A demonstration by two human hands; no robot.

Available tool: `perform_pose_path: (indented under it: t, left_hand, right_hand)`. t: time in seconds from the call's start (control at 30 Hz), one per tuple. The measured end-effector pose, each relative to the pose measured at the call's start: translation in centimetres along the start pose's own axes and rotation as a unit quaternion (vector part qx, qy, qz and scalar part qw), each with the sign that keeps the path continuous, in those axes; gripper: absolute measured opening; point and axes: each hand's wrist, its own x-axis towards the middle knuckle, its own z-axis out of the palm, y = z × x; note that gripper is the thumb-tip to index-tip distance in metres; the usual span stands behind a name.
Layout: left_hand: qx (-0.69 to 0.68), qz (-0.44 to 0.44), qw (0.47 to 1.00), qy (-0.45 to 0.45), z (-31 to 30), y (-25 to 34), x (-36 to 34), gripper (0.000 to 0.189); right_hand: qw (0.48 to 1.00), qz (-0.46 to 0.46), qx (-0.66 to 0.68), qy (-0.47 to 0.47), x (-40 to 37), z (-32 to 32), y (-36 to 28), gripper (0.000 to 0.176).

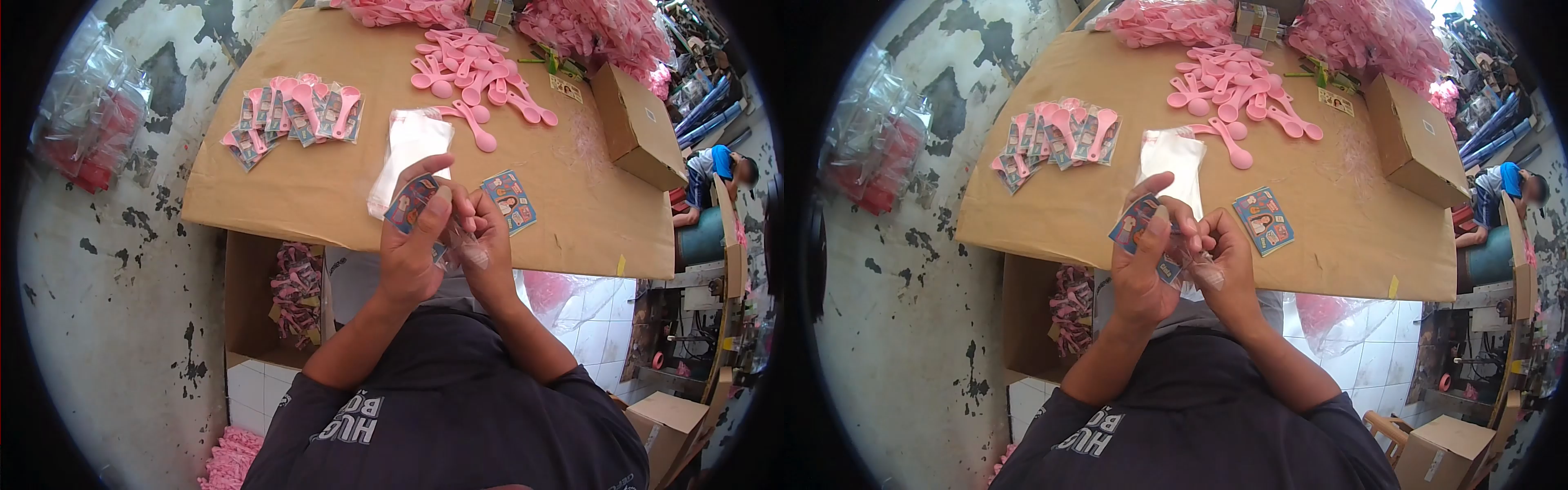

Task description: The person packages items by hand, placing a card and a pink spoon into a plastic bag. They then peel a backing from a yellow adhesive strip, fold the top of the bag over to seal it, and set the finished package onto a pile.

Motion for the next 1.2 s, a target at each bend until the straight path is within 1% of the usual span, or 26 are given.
perform_pose_path:
  t: [0.03, 0.07, 0.13, 0.17, 0.27, 0.33, 0.4, 0.53, 0.67, 0.73, 0.83, 0.93, 1.07, 1.13, 1.17, 1.2]
  left_hand:
    - [0.0, 0.001, 1.0, 0.0, 0.1, 0.0, 0.0, 0.045]
    - [-0.001, -0.009, 1.0, 0.005, 0.1, 0.1, -0.1, 0.044]
    - [-0.003, -0.019, 1.0, 0.012, 0.0, 0.0, -0.2, 0.044]
    - [0.0, -0.016, 1.0, 0.011, -0.2, -0.1, -0.2, 0.044]
    - [0.003, -0.015, 1.0, 0.014, -0.1, 0.1, -0.3, 0.045]
    - [0.003, -0.017, 1.0, 0.02, -0.3, 0.4, -0.2, 0.046]
    - [-0.007, 0.019, 1.0, 0.001, -0.7, 0.7, 0.0, 0.048]
    - [-0.016, 0.038, 0.999, -0.004, -0.7, 0.7, -0.1, 0.051]
    - [0.008, 0.01, 1.0, -0.028, -0.3, 0.7, -0.5, 0.055]
    - [0.009, 0.002, 0.999, -0.036, -0.2, 0.5, -0.6, 0.056]
    - [-0.009, -0.008, 0.999, -0.037, -0.1, 0.2, -0.6, 0.057]
    - [-0.017, -0.022, 0.999, -0.031, 0.0, 0.2, -0.6, 0.056]
    - [-0.019, -0.036, 0.999, -0.011, -0.4, 0.2, -0.8, 0.05]
    - [-0.028, -0.041, 0.999, -0.006, -0.9, 0.5, -0.7, 0.047]
    - [-0.026, -0.049, 0.998, 0.028, -1.2, 0.7, -0.5, 0.046]
    - [-0.023, -0.056, 0.996, 0.062, -1.4, 0.9, -0.3, 0.044]
  right_hand:
    - [1.0, -0.021, 0.017, 0.006, 0.1, 0.1, 0.3, 0.024]
    - [1.0, -0.021, 0.017, 0.005, 0.2, 0.0, 0.4, 0.024]
    - [0.998, -0.04, -0.046, -0.002, 0.4, -0.2, 0.7, 0.019]
    - [0.998, -0.04, -0.047, -0.002, 0.4, -0.2, 0.9, 0.019]
    - [0.999, -0.033, -0.017, 0.004, 0.5, -0.1, 1.1, 0.023]
    - [0.999, -0.034, 0.025, -0.021, 0.3, 0.2, 0.7, 0.028]
    - [0.999, -0.027, 0.015, -0.02, -0.1, 1.0, -0.6, 0.031]
    - [0.999, -0.019, -0.019, -0.031, -0.3, 0.9, -0.7, 0.037]
    - [0.998, -0.042, -0.027, -0.039, -0.1, 0.5, -0.3, 0.036]
    - [0.999, -0.003, 0.018, -0.039, 0.1, 0.3, -0.1, 0.035]
    - [0.999, -0.016, -0.012, -0.031, -0.1, 0.6, -0.4, 0.032]
    - [0.999, -0.019, -0.013, -0.026, 0.1, 0.9, -0.7, 0.033]
    - [0.999, -0.028, -0.021, -0.019, 0.3, 0.5, 0.4, 0.036]
    - [0.991, -0.12, -0.063, 0.014, -0.1, 0.6, 1.0, 0.04]
    - [0.991, -0.12, -0.063, 0.014, -0.2, 0.4, 0.8, 0.04]
    - [0.963, -0.205, -0.175, 0.017, -0.4, 0.2, 0.3, 0.043]
